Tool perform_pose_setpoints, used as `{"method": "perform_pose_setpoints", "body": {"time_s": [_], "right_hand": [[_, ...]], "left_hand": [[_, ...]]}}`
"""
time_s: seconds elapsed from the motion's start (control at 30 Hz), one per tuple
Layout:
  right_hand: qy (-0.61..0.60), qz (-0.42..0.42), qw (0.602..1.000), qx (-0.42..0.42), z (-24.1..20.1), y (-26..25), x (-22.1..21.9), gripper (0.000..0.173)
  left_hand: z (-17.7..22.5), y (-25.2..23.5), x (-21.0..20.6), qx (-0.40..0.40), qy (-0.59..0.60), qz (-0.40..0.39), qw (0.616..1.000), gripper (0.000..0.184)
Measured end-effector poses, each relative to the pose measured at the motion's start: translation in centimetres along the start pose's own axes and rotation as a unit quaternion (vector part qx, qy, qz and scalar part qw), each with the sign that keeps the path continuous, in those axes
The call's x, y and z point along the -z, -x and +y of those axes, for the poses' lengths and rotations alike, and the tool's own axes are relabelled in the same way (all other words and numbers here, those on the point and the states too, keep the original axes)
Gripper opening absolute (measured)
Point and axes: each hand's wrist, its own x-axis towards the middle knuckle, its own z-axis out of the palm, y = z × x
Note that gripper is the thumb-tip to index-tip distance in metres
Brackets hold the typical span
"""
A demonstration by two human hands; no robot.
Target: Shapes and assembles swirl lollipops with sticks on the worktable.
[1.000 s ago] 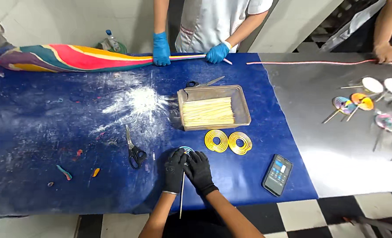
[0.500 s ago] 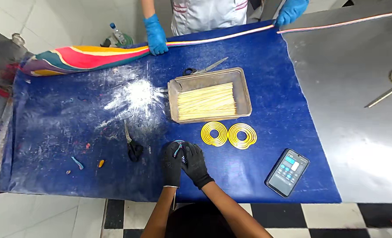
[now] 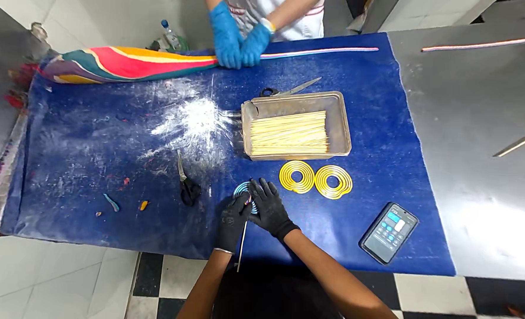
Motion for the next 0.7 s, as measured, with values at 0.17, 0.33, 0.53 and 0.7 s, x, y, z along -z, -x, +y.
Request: {"method": "perform_pose_setpoints", "body": {"time_s": [0.17,0.33,0.53,0.7], "right_hand": [[0.015,-0.012,0.998,0.056,0.5,0.1,0.1,0.084],[0.020,-0.012,0.999,0.044,0.4,0.1,0.1,0.086],[0.002,-0.022,0.999,0.036,0.1,0.0,0.4,0.088],[0.005,-0.026,0.999,0.036,0.0,-0.1,0.5,0.097]], "left_hand": [[-0.7,0.2,-0.4,-0.046,-0.035,0.014,0.998,0.031],[-1.1,0.3,0.0,-0.082,-0.044,0.015,0.996,0.027],[-1.4,0.7,0.9,-0.095,-0.071,-0.051,0.992,0.023],[-2.4,0.9,1.2,-0.175,-0.156,-0.087,0.968,0.024]]}}
